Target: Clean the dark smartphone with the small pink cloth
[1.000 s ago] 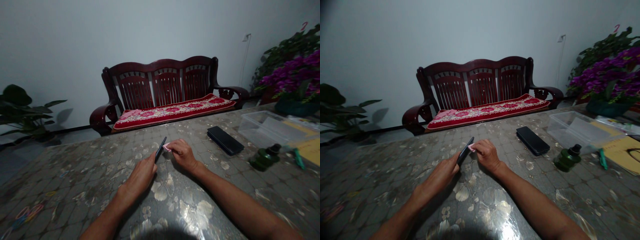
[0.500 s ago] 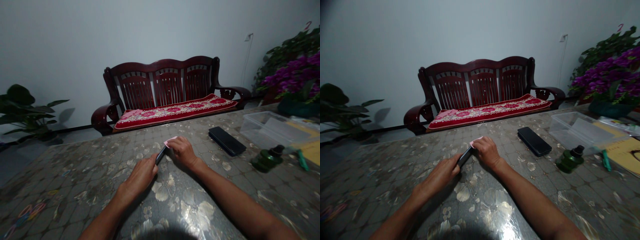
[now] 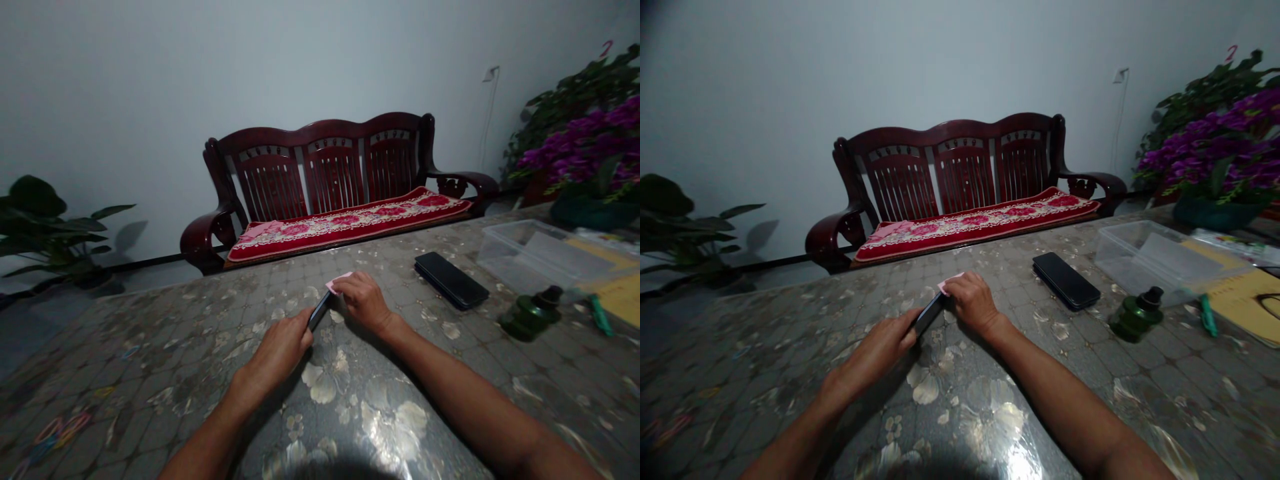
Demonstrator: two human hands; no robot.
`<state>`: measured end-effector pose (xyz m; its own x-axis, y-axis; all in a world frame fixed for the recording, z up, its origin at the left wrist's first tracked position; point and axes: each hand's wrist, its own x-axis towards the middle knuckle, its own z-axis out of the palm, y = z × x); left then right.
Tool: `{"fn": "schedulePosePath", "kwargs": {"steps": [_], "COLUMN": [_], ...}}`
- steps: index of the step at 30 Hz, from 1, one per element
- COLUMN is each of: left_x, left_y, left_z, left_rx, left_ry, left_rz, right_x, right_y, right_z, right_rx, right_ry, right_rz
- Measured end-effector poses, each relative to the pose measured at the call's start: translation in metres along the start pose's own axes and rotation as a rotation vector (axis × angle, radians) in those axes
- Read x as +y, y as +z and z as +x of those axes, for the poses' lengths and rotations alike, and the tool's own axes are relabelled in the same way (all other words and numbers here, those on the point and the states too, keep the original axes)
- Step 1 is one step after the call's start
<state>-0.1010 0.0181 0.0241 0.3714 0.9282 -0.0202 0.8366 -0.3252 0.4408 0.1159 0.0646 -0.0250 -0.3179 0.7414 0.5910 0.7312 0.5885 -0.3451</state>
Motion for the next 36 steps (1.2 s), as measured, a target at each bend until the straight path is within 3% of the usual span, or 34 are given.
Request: {"fn": "schedulePosePath", "kwargs": {"steps": [3, 6, 10, 17, 21, 28, 32, 36], "left_x": [-0.007, -0.015, -0.023, -0.021, -0.025, -0.030, -0.025, -0.024], "left_y": [-0.004, -0.004, 0.003, 0.016, 0.019, 0.036, 0.042, 0.047], "left_z": [0.003, 0.008, 0.016, 0.026, 0.028, 0.025, 0.021, 0.019], "left_rx": [-0.050, -0.040, -0.037, -0.180, -0.184, -0.169, -0.280, -0.264], "left_ry": [0.015, 0.038, 0.081, -0.050, -0.075, -0.005, -0.101, -0.163], "left_rz": [-0.082, -0.137, -0.294, -0.751, -0.705, -0.517, -0.690, -0.713], "right_x": [0.009, 0.009, 0.007, 0.005, -0.002, 0.001, -0.001, -0.004], "right_y": [-0.002, -0.002, 0.000, 0.011, 0.016, 0.010, 0.009, 0.009], "right_z": [0.003, 0.004, 0.004, -0.005, -0.009, -0.003, -0.003, -0.004], "right_rx": [0.046, 0.037, -0.013, -0.048, -0.116, -0.271, -0.332, -0.351], "right_ry": [0.204, 0.292, 0.293, 0.206, 0.069, 0.162, 0.149, 0.161], "right_rz": [0.023, 0.041, 0.022, -0.017, -0.039, -0.184, -0.227, -0.228]}}
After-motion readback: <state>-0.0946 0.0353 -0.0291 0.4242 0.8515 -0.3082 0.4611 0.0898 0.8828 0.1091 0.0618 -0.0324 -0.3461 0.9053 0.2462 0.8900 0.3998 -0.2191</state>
